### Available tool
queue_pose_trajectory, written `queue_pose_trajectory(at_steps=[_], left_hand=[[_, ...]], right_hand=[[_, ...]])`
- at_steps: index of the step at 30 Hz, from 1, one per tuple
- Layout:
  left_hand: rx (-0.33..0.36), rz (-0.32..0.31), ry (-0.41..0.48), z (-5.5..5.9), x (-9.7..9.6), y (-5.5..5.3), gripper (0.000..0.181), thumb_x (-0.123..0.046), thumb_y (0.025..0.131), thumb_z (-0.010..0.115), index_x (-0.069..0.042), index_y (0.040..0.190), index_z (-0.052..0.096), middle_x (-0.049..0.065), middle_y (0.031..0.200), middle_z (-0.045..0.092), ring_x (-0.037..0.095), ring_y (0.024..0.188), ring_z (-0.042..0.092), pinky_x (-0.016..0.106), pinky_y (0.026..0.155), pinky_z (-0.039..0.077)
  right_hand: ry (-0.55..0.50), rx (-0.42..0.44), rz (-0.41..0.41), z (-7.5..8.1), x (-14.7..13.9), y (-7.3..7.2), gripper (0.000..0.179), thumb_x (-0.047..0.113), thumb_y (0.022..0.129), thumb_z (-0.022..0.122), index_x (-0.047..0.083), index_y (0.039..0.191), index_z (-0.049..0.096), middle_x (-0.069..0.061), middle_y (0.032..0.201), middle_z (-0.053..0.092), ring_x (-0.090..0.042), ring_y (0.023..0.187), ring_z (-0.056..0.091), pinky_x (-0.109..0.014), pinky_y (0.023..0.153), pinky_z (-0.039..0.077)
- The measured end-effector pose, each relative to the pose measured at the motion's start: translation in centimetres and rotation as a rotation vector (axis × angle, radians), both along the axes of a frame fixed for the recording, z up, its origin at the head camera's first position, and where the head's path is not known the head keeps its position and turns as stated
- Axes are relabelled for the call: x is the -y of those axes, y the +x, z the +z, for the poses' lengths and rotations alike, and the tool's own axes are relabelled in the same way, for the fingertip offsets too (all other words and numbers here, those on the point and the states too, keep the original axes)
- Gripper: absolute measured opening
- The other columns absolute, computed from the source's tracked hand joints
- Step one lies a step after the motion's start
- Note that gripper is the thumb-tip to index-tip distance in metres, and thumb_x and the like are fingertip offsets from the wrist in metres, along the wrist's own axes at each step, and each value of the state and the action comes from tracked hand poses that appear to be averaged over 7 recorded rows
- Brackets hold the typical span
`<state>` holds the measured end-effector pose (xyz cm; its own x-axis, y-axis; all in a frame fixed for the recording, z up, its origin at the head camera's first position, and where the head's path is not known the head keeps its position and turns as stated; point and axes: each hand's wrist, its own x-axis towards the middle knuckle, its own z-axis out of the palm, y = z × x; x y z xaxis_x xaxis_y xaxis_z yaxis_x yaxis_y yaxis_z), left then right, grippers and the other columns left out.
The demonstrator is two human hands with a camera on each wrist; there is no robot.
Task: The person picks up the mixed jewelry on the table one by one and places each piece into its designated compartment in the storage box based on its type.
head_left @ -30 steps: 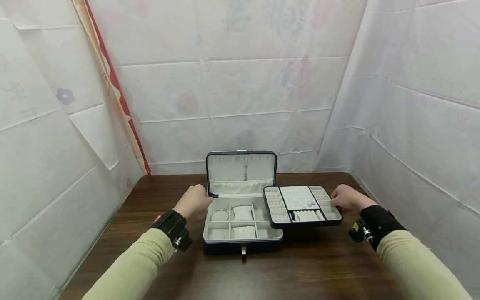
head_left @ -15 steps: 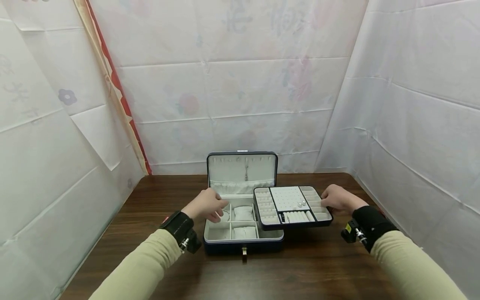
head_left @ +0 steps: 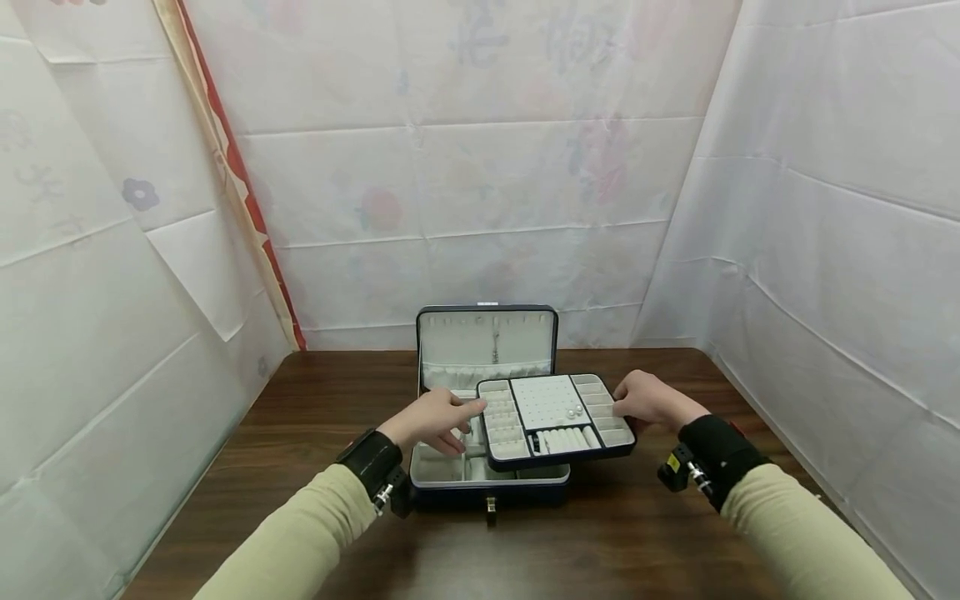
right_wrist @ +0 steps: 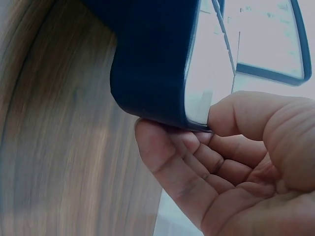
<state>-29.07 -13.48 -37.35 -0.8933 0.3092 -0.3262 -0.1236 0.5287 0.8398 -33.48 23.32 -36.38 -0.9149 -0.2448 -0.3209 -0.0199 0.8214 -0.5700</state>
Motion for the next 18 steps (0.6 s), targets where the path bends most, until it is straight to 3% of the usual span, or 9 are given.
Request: queue_pose_trajectory(at_steps=[5, 10, 13, 18], left_hand=[[-0.021, 0.019, 0.037, -0.1, 0.0, 0.1, 0.061, -0.042, 0.1, 0.066, 0.006, 0.135, 0.058, 0.019, 0.117, 0.069, 0.034, 0.086, 0.076, 0.045, 0.076, 0.062], [-0.024, 0.019, 0.067, -0.1, 0.4, 0.1, 0.033, -0.025, 0.098, 0.07, 0.006, 0.106, 0.068, 0.02, 0.103, 0.07, 0.036, 0.081, 0.076, 0.047, 0.076, 0.062], [-0.019, 0.002, 0.065, 0.0, 0.9, 0.2, 0.023, -0.02, 0.096, 0.07, 0.002, 0.089, 0.066, 0.019, 0.09, 0.071, 0.037, 0.077, 0.076, 0.048, 0.074, 0.062], [-0.001, 0.005, 0.046, 0.1, 1.5, 0.3, 0.019, -0.011, 0.094, 0.069, 0.0, 0.082, 0.06, 0.019, 0.083, 0.069, 0.036, 0.069, 0.075, 0.045, 0.066, 0.062]], right_hand=[[-0.036, -0.002, -0.001, 0.2, 1.5, 0.1, 0.016, 0.001, 0.089, 0.062, -0.003, 0.097, 0.076, -0.008, 0.082, 0.071, -0.018, 0.067, 0.068, -0.037, 0.064, 0.06], [-0.034, 0.001, -0.018, 0.2, 2.7, 0.2, 0.015, 0.002, 0.09, 0.062, -0.002, 0.095, 0.076, -0.009, 0.08, 0.069, -0.019, 0.064, 0.067, -0.038, 0.064, 0.06], [-0.013, -0.005, -0.016, 0.0, 3.3, 0.2, 0.014, 0.003, 0.089, 0.063, -0.001, 0.093, 0.076, -0.009, 0.078, 0.068, -0.018, 0.063, 0.067, -0.038, 0.064, 0.061], [-0.007, -0.018, -0.023, -0.3, 4.2, 0.5, 0.011, 0.003, 0.088, 0.063, 0.001, 0.082, 0.073, -0.007, 0.071, 0.065, -0.016, 0.059, 0.066, -0.037, 0.062, 0.061]])
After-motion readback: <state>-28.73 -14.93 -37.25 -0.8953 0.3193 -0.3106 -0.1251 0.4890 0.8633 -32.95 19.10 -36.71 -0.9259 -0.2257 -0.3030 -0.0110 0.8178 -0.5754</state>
